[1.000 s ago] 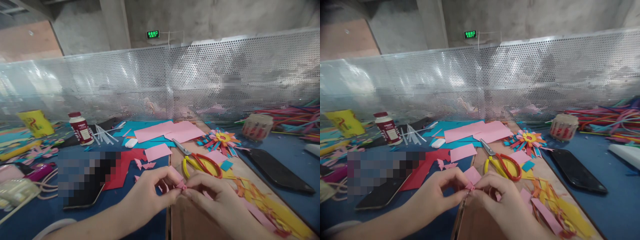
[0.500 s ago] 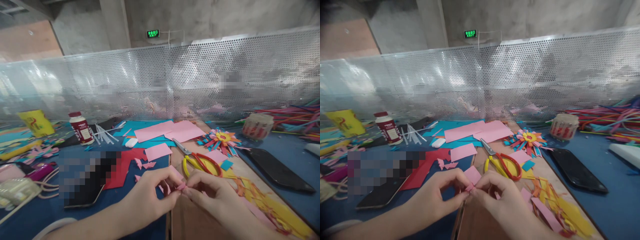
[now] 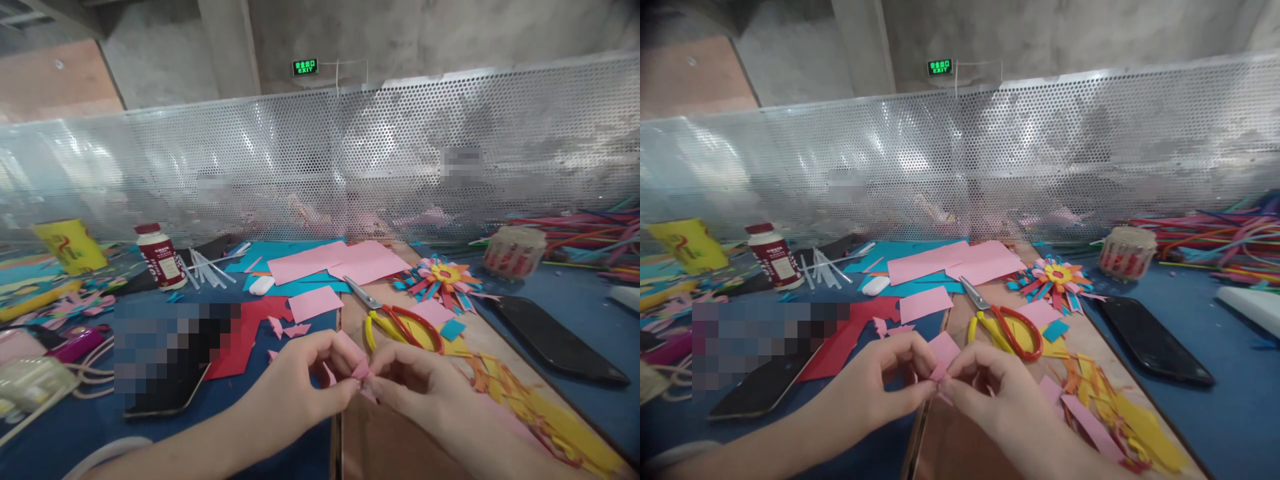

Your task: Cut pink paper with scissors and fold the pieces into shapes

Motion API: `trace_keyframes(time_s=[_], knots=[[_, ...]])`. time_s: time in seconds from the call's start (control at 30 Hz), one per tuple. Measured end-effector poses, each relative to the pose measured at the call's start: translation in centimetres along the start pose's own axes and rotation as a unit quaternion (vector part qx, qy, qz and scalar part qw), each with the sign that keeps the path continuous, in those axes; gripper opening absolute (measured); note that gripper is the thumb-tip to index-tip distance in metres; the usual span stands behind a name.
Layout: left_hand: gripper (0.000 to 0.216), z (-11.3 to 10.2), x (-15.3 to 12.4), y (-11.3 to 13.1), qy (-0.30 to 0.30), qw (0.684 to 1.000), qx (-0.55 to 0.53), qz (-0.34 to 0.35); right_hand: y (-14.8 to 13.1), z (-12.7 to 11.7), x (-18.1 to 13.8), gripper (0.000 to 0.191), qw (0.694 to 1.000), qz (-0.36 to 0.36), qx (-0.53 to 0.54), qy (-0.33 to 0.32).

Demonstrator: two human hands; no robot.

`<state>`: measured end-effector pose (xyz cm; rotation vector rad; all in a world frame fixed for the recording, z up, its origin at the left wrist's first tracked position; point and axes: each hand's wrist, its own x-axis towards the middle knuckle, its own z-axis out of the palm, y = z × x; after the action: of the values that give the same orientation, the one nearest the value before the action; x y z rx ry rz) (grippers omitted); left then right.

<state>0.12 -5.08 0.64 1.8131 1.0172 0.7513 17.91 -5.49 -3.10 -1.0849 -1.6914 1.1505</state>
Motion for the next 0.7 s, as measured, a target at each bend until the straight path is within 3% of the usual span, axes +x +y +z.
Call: trace_keyframes(time_s=[0.27,0.47,0.6,0.7], knots=[[0.008,0.0,0.2,-0.4,0.002,1.000,-0.017,-0.014,0.0,-0.1,0.1,0.016,1.000,-0.006,0.009,0.007],[0.006,0.1,0.0,0.0,-0.035,0.999,-0.004,-0.041,-0.9,-0.3,-0.1,0.013,0.999,-0.004,-0.038,-0.022],[0.008,0.2,0.3,-0.8,-0.061,0.989,-0.108,-0.083,-1.4,-0.6,-0.2,0.015,0.994,-0.023,-0.111,-0.008],[0.014,0.4,0.7,-1.1,-0.035,0.971,-0.217,-0.098,-1.1,-0.8,-0.3,0.008,0.974,-0.111,-0.189,0.057]])
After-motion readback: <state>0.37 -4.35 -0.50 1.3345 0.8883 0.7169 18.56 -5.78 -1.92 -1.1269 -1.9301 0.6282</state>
